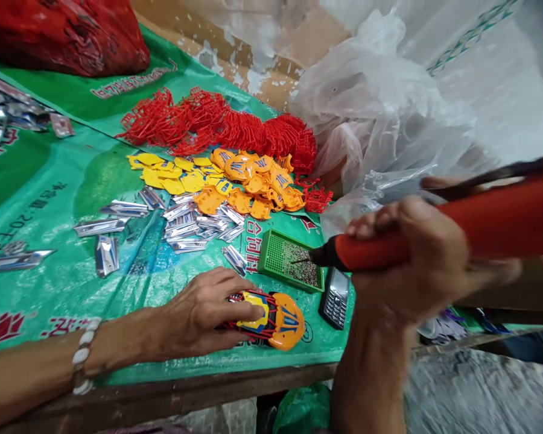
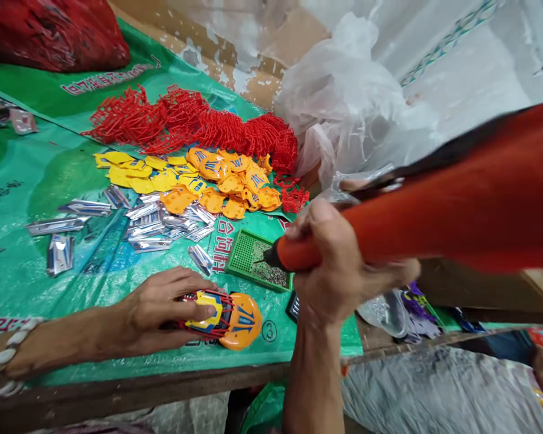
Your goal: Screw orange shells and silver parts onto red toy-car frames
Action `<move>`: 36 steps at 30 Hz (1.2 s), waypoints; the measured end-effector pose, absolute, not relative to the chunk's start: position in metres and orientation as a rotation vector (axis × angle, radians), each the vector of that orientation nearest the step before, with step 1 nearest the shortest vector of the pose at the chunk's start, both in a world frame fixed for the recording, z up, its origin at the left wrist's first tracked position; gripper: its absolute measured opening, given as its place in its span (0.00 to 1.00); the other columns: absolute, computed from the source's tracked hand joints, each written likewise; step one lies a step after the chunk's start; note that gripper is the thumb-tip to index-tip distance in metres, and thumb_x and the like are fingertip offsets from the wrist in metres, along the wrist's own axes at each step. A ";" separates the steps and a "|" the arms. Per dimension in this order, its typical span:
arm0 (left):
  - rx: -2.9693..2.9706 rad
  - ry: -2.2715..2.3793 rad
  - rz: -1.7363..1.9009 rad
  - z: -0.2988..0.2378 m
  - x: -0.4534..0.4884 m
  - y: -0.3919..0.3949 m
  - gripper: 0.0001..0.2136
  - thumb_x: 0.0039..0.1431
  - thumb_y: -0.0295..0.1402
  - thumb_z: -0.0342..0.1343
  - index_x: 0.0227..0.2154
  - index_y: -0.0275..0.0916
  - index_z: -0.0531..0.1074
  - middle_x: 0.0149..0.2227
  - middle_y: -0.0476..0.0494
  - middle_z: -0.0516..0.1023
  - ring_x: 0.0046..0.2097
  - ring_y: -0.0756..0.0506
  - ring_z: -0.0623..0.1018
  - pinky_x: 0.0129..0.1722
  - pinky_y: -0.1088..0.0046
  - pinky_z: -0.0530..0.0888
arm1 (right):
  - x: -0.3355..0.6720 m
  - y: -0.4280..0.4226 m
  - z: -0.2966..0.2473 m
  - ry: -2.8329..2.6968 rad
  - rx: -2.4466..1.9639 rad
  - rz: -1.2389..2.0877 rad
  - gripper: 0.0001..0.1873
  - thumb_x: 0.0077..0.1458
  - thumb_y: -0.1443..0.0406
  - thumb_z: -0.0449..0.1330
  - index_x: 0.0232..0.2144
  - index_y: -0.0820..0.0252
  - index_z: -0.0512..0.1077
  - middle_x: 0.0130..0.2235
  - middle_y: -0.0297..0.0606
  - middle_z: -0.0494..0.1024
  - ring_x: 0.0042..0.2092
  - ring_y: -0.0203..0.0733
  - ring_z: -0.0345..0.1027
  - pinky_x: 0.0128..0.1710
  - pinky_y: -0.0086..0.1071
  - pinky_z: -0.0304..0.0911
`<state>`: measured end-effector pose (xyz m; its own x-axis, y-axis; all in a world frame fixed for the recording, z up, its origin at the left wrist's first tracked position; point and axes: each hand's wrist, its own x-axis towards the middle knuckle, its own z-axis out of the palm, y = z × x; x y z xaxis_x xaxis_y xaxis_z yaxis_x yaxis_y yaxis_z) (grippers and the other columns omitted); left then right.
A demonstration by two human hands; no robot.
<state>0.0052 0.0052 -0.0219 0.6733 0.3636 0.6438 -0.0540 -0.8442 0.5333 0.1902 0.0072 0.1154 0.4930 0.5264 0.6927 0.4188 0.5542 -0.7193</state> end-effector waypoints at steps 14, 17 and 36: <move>2.507 0.228 0.982 -0.019 0.003 0.002 0.14 0.63 0.27 0.53 0.51 0.40 0.64 0.51 0.34 0.73 0.46 0.39 0.73 0.43 0.59 0.71 | 0.207 0.038 0.086 -0.987 -0.970 0.125 0.07 0.44 0.67 0.67 0.29 0.54 0.74 0.17 0.25 0.70 0.16 0.38 0.62 0.15 0.33 0.59; 2.495 0.224 0.959 -0.020 0.001 0.002 0.15 0.63 0.27 0.54 0.51 0.41 0.63 0.52 0.34 0.73 0.46 0.39 0.73 0.43 0.58 0.71 | 0.209 0.040 0.082 -0.980 -0.975 0.120 0.07 0.44 0.67 0.67 0.28 0.54 0.73 0.18 0.24 0.70 0.17 0.37 0.62 0.15 0.32 0.60; 2.486 0.221 0.908 -0.018 0.000 0.002 0.13 0.63 0.29 0.54 0.50 0.41 0.65 0.49 0.34 0.73 0.44 0.38 0.73 0.41 0.59 0.72 | 0.211 0.052 0.078 -0.961 -0.956 0.091 0.06 0.44 0.66 0.68 0.27 0.57 0.74 0.16 0.23 0.70 0.15 0.37 0.61 0.15 0.31 0.58</move>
<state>0.0003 0.0022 -0.0175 0.7668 0.3066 0.5640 -0.0126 -0.8712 0.4908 0.2111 0.0519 0.0778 0.6018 0.4582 0.6542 0.3272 0.6058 -0.7253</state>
